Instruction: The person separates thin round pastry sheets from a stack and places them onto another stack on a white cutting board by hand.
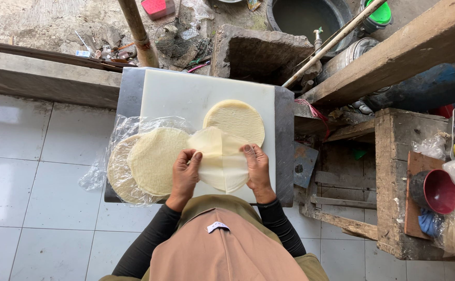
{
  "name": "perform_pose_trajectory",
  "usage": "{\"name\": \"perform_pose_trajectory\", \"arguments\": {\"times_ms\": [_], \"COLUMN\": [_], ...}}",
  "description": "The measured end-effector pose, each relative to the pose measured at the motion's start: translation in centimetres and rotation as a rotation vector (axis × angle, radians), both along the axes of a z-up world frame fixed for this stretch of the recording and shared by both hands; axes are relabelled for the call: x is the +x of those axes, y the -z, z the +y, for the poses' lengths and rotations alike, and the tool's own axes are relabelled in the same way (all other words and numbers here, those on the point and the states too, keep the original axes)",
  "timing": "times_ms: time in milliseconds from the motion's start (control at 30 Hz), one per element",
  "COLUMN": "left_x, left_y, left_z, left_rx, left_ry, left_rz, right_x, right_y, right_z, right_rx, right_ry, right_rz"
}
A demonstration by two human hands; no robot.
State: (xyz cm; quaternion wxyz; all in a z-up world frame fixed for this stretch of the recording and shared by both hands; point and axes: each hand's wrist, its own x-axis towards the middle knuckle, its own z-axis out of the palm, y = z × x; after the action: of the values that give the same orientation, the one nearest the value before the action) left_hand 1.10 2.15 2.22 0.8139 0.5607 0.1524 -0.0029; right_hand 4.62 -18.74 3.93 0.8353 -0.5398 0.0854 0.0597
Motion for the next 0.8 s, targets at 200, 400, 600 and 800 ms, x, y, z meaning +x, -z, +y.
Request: {"name": "perform_pose_trajectory", "arguments": {"times_ms": [200, 400, 600, 800], "left_x": [0.2, 0.2, 0.3, 0.0], "left_y": [0.0, -0.4, -0.1, 1.5], "left_z": [1.8, 4.1, 6.2, 8.0], "left_rx": [-0.005, 0.014, -0.009, -0.015], "left_ry": [-0.053, -0.083, -0.136, -0.187], "left_rz": [-0.047, -0.005, 0.012, 0.025], "right_x": [0.2, 0.1, -0.1, -0.2], "right_y": [0.3, -0.2, -0.3, 0.8], "right_z": [-2.0, -3.5, -4.7, -5.4], "right_rx": [0.036, 0.081, 0.094, 0.148], "right_ry": [0.062, 0.099, 0.151, 0.193], "right_rz": [0.041, 0.033, 0.039, 0.119]}}
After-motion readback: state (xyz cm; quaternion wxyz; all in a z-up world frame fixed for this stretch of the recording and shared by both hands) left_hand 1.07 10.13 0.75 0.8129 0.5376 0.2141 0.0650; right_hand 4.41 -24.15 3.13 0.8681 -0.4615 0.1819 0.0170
